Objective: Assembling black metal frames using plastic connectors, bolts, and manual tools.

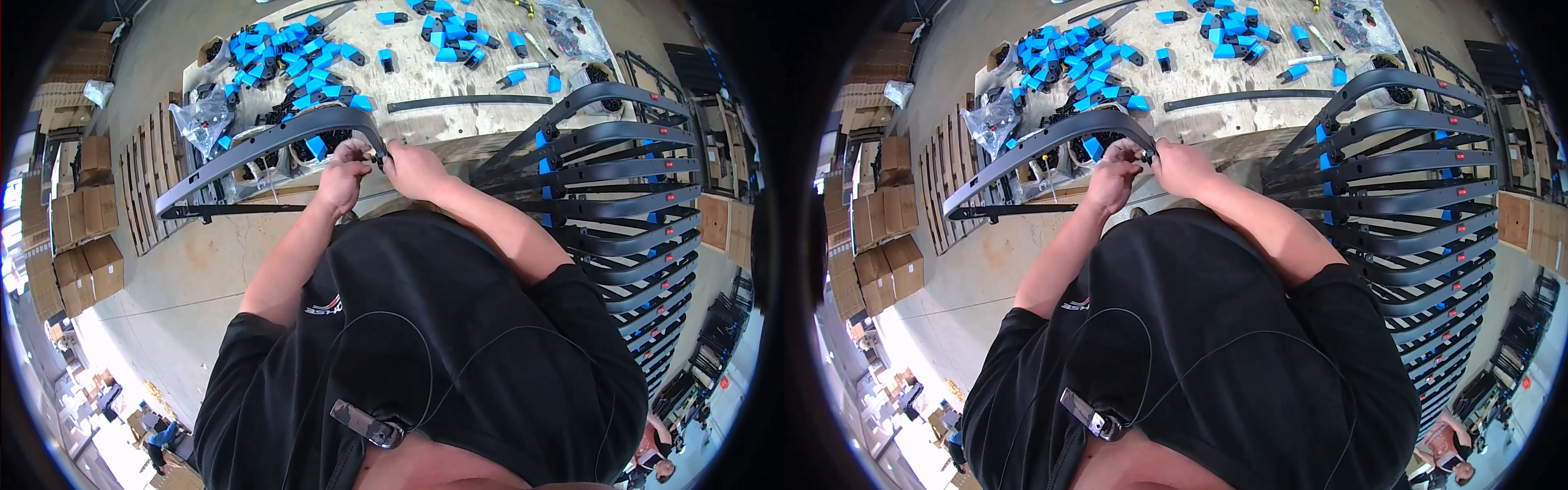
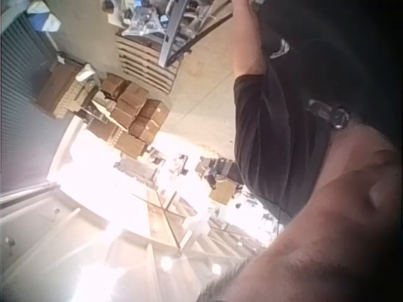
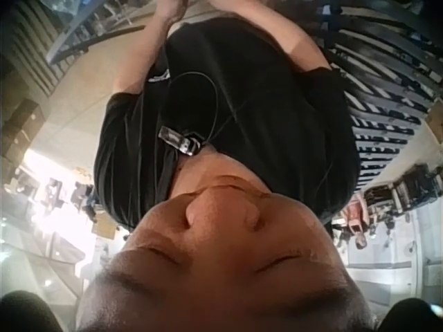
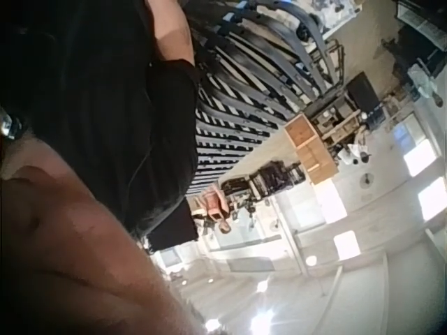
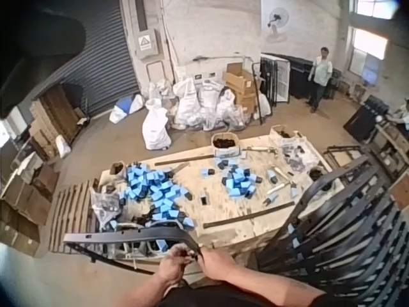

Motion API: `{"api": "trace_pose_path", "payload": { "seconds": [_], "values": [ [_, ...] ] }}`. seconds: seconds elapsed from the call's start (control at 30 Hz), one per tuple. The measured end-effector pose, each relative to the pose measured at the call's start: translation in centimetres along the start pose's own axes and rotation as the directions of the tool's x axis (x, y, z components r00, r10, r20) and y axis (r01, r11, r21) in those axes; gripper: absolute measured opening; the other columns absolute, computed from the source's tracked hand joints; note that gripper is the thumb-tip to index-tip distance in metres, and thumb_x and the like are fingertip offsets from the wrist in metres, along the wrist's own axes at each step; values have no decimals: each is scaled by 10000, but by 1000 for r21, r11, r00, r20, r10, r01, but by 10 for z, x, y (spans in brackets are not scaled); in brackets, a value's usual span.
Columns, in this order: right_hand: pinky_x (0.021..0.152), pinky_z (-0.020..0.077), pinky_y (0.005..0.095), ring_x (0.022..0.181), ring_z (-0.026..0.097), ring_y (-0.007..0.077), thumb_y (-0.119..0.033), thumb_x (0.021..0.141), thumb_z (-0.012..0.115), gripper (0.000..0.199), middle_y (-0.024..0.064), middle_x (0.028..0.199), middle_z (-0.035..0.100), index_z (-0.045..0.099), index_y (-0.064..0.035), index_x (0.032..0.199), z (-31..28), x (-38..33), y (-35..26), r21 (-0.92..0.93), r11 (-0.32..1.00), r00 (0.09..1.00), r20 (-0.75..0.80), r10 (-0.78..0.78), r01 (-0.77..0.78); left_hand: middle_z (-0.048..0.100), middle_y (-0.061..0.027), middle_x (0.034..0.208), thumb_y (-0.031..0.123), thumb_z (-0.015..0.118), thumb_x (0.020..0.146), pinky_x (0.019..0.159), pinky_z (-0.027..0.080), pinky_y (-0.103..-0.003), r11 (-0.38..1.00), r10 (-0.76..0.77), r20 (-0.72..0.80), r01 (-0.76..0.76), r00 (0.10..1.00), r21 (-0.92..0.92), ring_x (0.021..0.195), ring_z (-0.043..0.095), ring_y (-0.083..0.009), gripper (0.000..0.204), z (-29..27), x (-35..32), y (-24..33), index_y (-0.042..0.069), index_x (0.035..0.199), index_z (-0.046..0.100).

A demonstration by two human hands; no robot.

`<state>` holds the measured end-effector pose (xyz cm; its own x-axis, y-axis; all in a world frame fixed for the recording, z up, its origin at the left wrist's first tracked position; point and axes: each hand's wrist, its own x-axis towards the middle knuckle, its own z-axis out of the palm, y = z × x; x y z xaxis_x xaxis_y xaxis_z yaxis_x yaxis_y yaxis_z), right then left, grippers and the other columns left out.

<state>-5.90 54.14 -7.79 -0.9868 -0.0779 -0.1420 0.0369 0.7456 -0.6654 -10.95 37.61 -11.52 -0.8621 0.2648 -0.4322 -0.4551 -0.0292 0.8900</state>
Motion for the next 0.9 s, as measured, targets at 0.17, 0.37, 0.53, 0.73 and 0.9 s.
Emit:
{"api": "trace_pose_path", "payload": {
  "seconds": [0.17,0.37,0.53,0.73,0.9],
  "values": [
    [745,530,552,829,682,446,-235,968,554,265,255,855,691,570,28,991,3,1,2,-1,1000,1000,1,-4,4,500,9,636,435,465,1047,479,344,-306,886,-375,6,357,927,297,527,446,-138,422,-11,5,6,93,831,581],
    [737,527,555,827,681,448,-225,969,543,257,252,851,691,563,30,988,3,2,2,-12,1000,1000,-4,-10,10,476,14,633,365,499,1053,482,337,-295,970,-145,113,118,983,213,525,424,-123,338,-11,6,-5,103,844,550],
    [738,529,554,838,682,446,-224,974,536,254,246,861,693,555,28,998,3,-1,3,-26,1000,1000,-7,-10,9,468,24,661,325,445,1086,487,307,-274,943,-287,26,277,958,183,539,390,-108,342,3,-3,14,110,841,546],
    [752,529,554,854,684,441,-221,978,529,255,246,876,693,555,31,1012,5,1,3,-36,999,1000,9,-16,16,522,2,711,312,501,1067,532,392,-317,944,-325,140,311,935,109,579,457,-129,292,-13,7,-18,59,957,597],
    [750,527,556,859,682,441,-232,981,536,258,244,873,693,562,23,1008,5,2,1,-19,1000,1000,7,-2,2,638,-111,886,211,593,998,784,478,-333,908,110,108,-144,988,393,848,587,-203,233,-21,6,-22,-20,1019,615]
  ]
}}
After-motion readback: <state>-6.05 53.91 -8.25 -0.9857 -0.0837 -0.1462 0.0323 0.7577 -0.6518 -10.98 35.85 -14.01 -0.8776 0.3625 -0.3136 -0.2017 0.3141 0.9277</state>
